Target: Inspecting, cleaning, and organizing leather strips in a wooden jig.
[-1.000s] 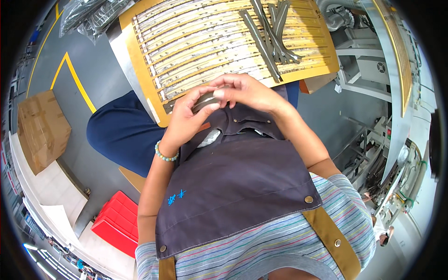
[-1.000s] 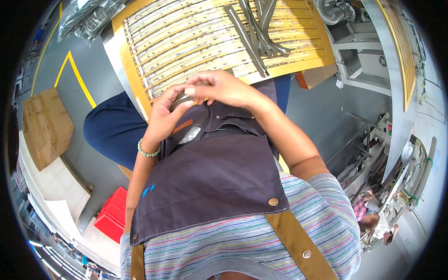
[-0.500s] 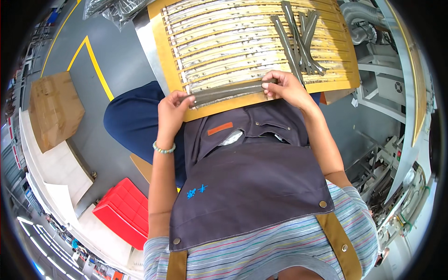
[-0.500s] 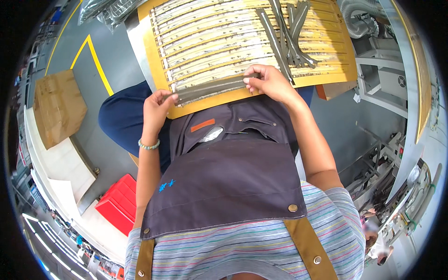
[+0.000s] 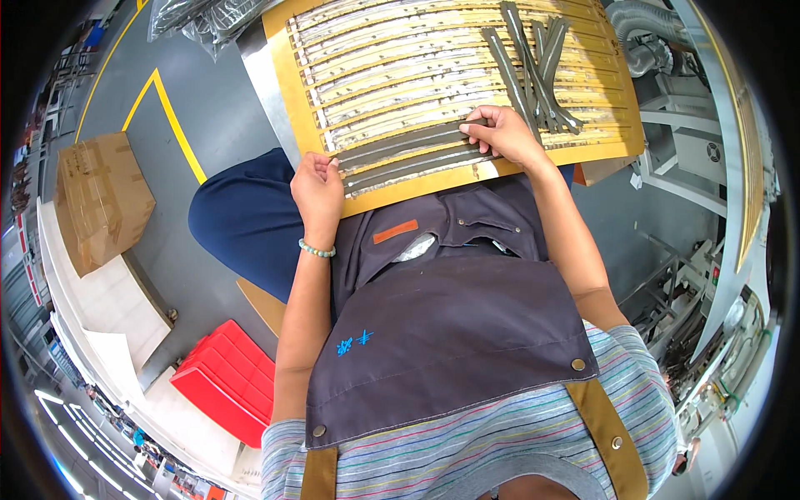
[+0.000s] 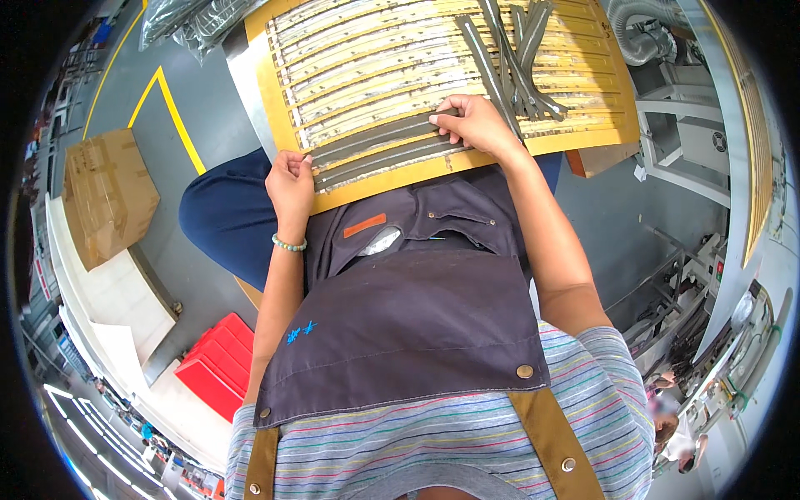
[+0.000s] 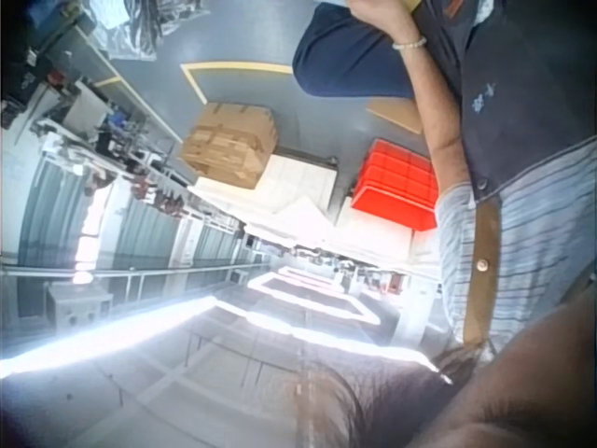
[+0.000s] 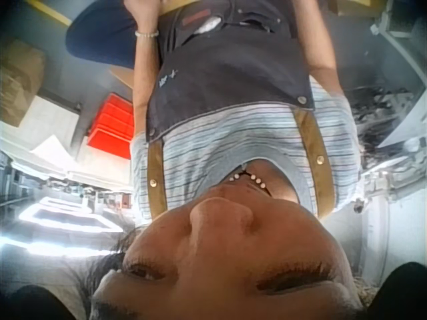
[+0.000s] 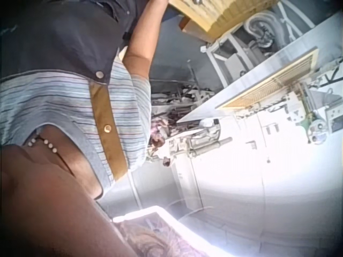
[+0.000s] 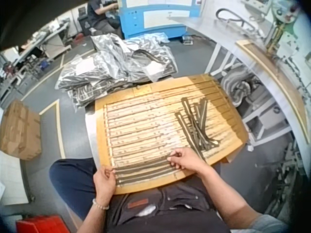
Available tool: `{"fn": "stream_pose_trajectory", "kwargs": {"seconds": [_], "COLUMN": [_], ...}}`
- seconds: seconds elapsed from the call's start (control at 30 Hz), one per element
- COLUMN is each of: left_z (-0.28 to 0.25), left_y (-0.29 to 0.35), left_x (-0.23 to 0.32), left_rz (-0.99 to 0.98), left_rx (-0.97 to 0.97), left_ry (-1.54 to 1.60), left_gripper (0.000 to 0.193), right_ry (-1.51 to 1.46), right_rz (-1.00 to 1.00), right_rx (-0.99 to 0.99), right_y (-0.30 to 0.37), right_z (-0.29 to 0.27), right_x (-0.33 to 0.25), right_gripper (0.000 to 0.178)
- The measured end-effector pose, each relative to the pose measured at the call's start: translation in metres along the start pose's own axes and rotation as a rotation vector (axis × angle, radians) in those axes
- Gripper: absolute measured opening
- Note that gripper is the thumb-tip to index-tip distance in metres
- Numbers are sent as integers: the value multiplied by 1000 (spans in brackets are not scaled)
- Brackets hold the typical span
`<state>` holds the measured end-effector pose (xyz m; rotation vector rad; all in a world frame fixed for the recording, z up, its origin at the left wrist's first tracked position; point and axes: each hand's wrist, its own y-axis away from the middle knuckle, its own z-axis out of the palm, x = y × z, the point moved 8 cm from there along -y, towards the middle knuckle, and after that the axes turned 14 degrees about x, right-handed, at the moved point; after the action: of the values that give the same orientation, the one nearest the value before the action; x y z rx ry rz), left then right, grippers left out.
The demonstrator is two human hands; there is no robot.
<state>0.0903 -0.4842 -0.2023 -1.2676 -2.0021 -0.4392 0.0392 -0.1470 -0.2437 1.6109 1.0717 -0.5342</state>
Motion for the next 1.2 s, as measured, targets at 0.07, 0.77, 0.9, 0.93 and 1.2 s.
{"fn": "stream_pose_trajectory", "kwargs": {"seconds": [0.07,0.77,0.9,0.93,1.2], "left_z": [0,16,16,17,18], "left_y": [1,4,9,9,12], "left_x": [2,-24,-17,-16,-13], "left_rz": [12,27,21,19,22], "left_rx": [11,33,31,29,38], "left_ry": [5,-210,-289,-301,-351], "left_gripper": [12,93,88,87,83], "right_ry": [-11,221,305,310,333], "right_rz": [1,-319,-359,-360,-364], "right_rx": [10,340,459,471,507], "right_y": [1,11,20,20,24], "right_z": [-1,-6,-8,-7,-6], "right_x": [0,-15,-22,-21,-26], "right_gripper": [17,24,23,23,21]}}
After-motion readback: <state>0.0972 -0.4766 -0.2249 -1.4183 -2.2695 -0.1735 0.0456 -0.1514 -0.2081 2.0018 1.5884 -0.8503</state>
